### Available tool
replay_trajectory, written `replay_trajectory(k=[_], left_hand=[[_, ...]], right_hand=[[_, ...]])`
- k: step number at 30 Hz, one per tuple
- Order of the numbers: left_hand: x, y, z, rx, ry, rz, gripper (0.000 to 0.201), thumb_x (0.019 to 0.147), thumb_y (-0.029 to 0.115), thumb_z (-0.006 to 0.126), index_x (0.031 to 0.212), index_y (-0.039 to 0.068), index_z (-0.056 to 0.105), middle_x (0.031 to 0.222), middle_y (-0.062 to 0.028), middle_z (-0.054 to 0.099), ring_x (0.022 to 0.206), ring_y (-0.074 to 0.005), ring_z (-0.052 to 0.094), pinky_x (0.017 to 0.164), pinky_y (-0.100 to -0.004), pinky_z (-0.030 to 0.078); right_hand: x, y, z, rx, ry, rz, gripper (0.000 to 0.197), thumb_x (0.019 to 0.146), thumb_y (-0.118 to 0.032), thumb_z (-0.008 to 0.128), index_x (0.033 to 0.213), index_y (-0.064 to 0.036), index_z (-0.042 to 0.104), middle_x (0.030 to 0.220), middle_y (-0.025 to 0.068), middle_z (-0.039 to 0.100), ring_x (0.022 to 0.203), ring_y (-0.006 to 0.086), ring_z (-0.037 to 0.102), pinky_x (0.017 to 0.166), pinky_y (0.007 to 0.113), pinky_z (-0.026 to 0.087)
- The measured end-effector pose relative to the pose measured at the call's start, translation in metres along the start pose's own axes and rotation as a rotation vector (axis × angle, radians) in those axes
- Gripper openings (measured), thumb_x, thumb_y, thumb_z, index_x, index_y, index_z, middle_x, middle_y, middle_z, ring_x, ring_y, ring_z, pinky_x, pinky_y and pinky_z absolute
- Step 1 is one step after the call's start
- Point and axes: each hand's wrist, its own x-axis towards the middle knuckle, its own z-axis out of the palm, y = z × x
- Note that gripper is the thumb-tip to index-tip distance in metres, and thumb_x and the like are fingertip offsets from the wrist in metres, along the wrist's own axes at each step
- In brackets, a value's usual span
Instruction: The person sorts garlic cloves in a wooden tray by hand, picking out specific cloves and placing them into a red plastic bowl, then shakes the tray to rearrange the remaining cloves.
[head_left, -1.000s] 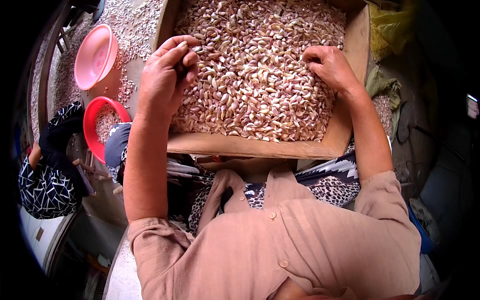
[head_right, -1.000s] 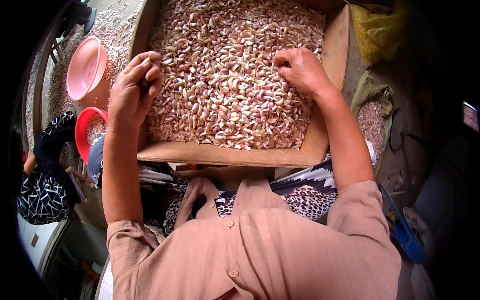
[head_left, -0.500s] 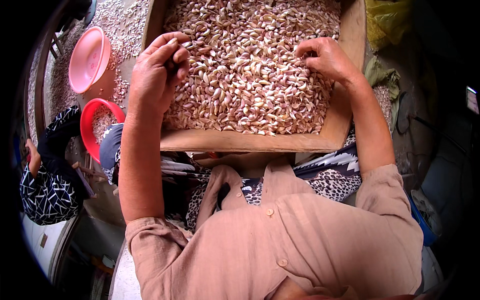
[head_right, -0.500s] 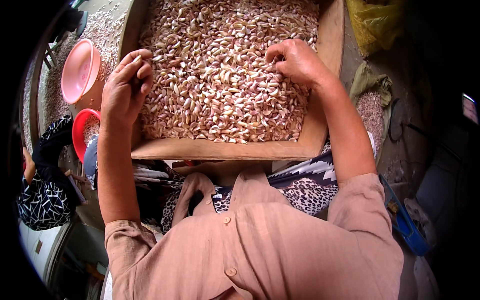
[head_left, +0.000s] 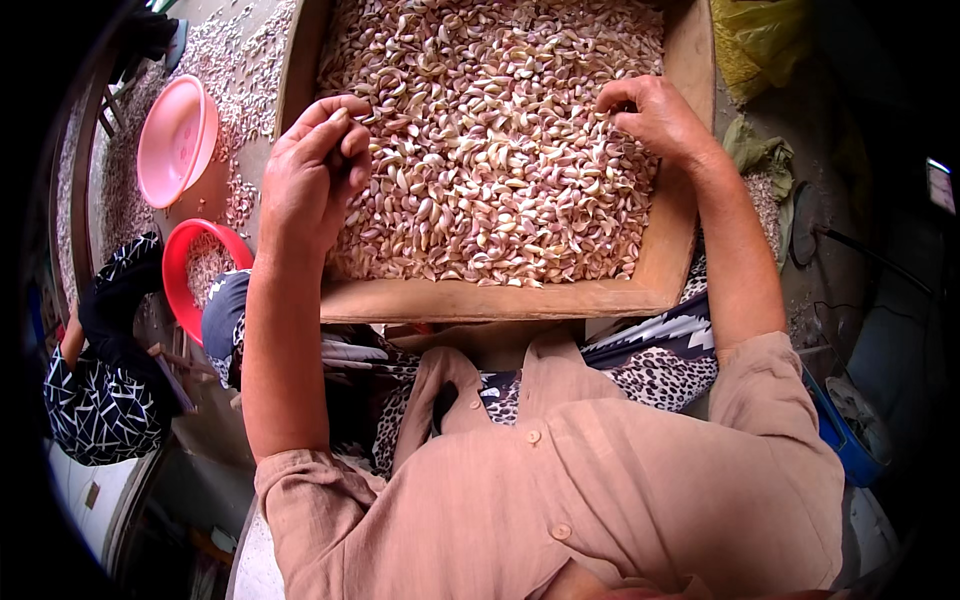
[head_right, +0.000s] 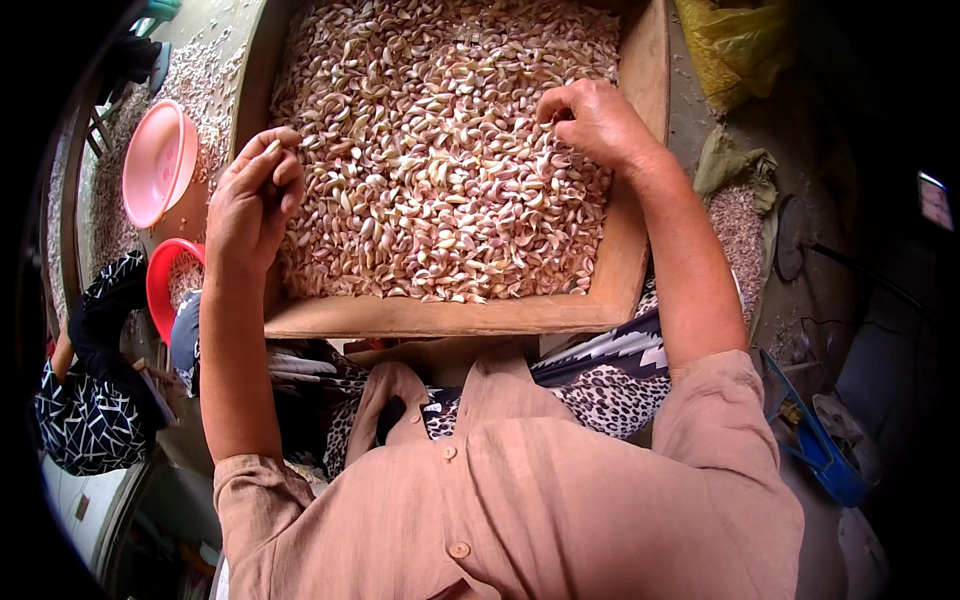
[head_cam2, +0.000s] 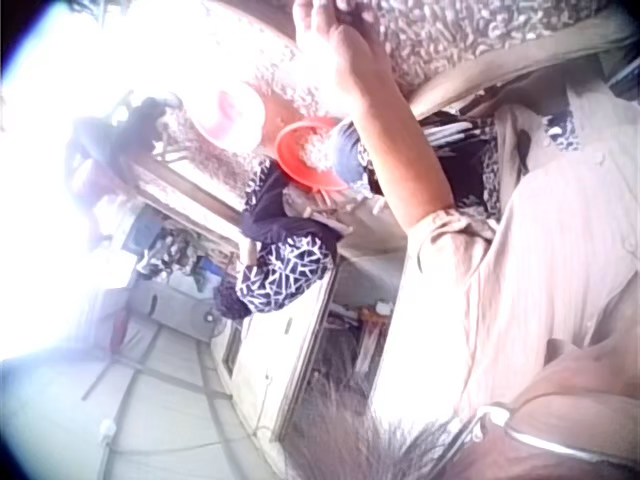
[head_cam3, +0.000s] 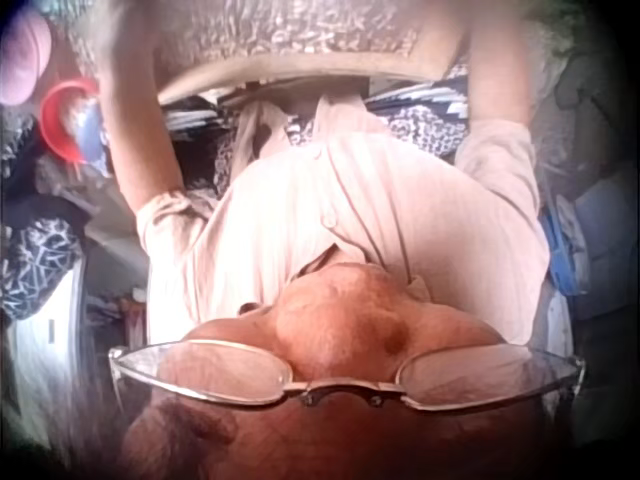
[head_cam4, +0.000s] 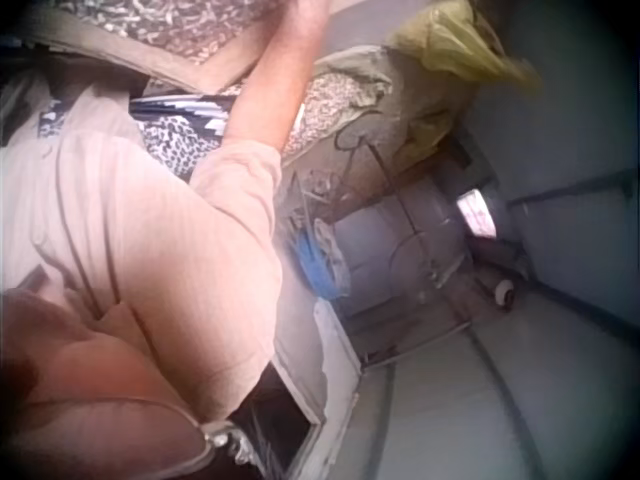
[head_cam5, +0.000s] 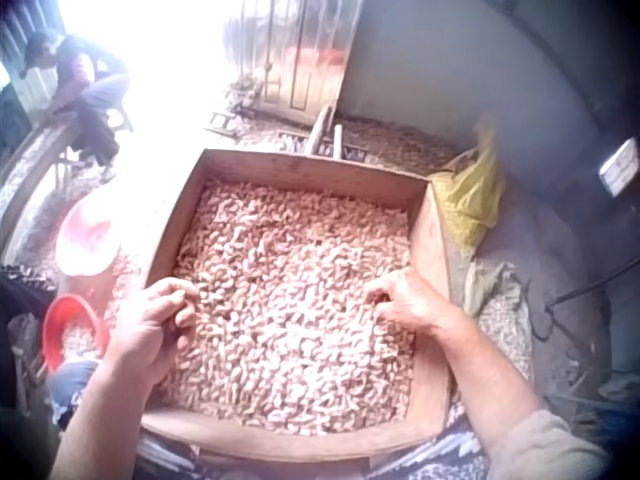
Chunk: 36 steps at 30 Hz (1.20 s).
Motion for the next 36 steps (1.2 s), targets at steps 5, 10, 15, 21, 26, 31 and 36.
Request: replay_trajectory(k=[5, 10, 15, 21, 26, 31, 36], left_hand=[[0.000, 0.001, 0.001, -0.035, 0.015, -0.004, 0.019, 0.109, 0.012, 0.049, 0.116, -0.001, 0.061, 0.076, -0.0017, 0.054, 0.059, -0.0110, 0.051, 0.051, -0.0221, 0.041], [0.001, 0.000, 0.003, -0.037, 0.023, -0.005, 0.019, 0.109, 0.012, 0.049, 0.116, -0.001, 0.062, 0.075, -0.0017, 0.053, 0.058, -0.0111, 0.050, 0.051, -0.0220, 0.041], [0.001, -0.003, 0.000, -0.039, -0.003, 0.002, 0.019, 0.109, 0.011, 0.049, 0.117, -0.001, 0.062, 0.075, -0.0016, 0.053, 0.058, -0.0113, 0.049, 0.050, -0.0217, 0.039], [0.002, -0.004, 0.007, 0.004, 0.002, -0.024, 0.019, 0.109, 0.011, 0.049, 0.116, 0.000, 0.063, 0.075, -0.0010, 0.054, 0.058, -0.0104, 0.050, 0.050, -0.0213, 0.040], [0.003, -0.009, 0.006, -0.019, -0.017, -0.046, 0.020, 0.109, 0.012, 0.049, 0.115, 0.000, 0.063, 0.076, -0.0009, 0.055, 0.057, -0.0102, 0.052, 0.051, -0.0211, 0.042], [0.003, -0.011, 0.008, -0.016, -0.039, -0.078, 0.019, 0.109, 0.012, 0.050, 0.117, 0.000, 0.062, 0.076, -0.0006, 0.054, 0.058, -0.0102, 0.052, 0.051, -0.0210, 0.042], [0.002, -0.011, 0.011, 0.016, -0.043, -0.096, 0.019, 0.110, 0.014, 0.050, 0.118, 0.001, 0.061, 0.077, 0.0001, 0.052, 0.061, -0.0096, 0.050, 0.053, -0.0211, 0.044]], right_hand=[[0.001, 0.007, -0.002, -0.048, 0.018, 0.022, 0.026, 0.077, -0.002, 0.062, 0.098, -0.0078, 0.078, 0.096, 0.0157, 0.076, 0.093, 0.0317, 0.073, 0.089, 0.041, 0.057], [-0.001, 0.013, -0.008, -0.097, 0.016, 0.066, 0.026, 0.077, -0.002, 0.065, 0.098, -0.0087, 0.079, 0.097, 0.0152, 0.077, 0.093, 0.0310, 0.073, 0.088, 0.041, 0.057], [-0.002, 0.008, -0.010, -0.059, -0.152, 0.105, 0.026, 0.073, -0.003, 0.070, 0.096, -0.0109, 0.080, 0.096, 0.0132, 0.077, 0.093, 0.0298, 0.074, 0.085, 0.040, 0.058], [-0.008, 0.005, 0.004, -0.143, -0.190, 0.149, 0.026, 0.071, -0.006, 0.074, 0.095, -0.0113, 0.081, 0.095, 0.0114, 0.078, 0.092, 0.0295, 0.074, 0.084, 0.040, 0.059], [-0.004, 0.007, 0.013, -0.202, -0.218, 0.138, 0.025, 0.070, -0.007, 0.074, 0.093, -0.0104, 0.080, 0.093, 0.0139, 0.077, 0.090, 0.0325, 0.074, 0.083, 0.042, 0.059], [-0.005, 0.003, 0.020, -0.324, -0.206, 0.136, 0.018, 0.071, -0.004, 0.069, 0.087, -0.0074, 0.077, 0.089, 0.0196, 0.074, 0.090, 0.0362, 0.073, 0.081, 0.046, 0.057], [-0.006, 0.006, 0.014, -0.221, -0.112, 0.126, 0.015, 0.072, -0.004, 0.068, 0.086, -0.0010, 0.071, 0.086, 0.0193, 0.072, 0.085, 0.0357, 0.071, 0.076, 0.045, 0.054]])
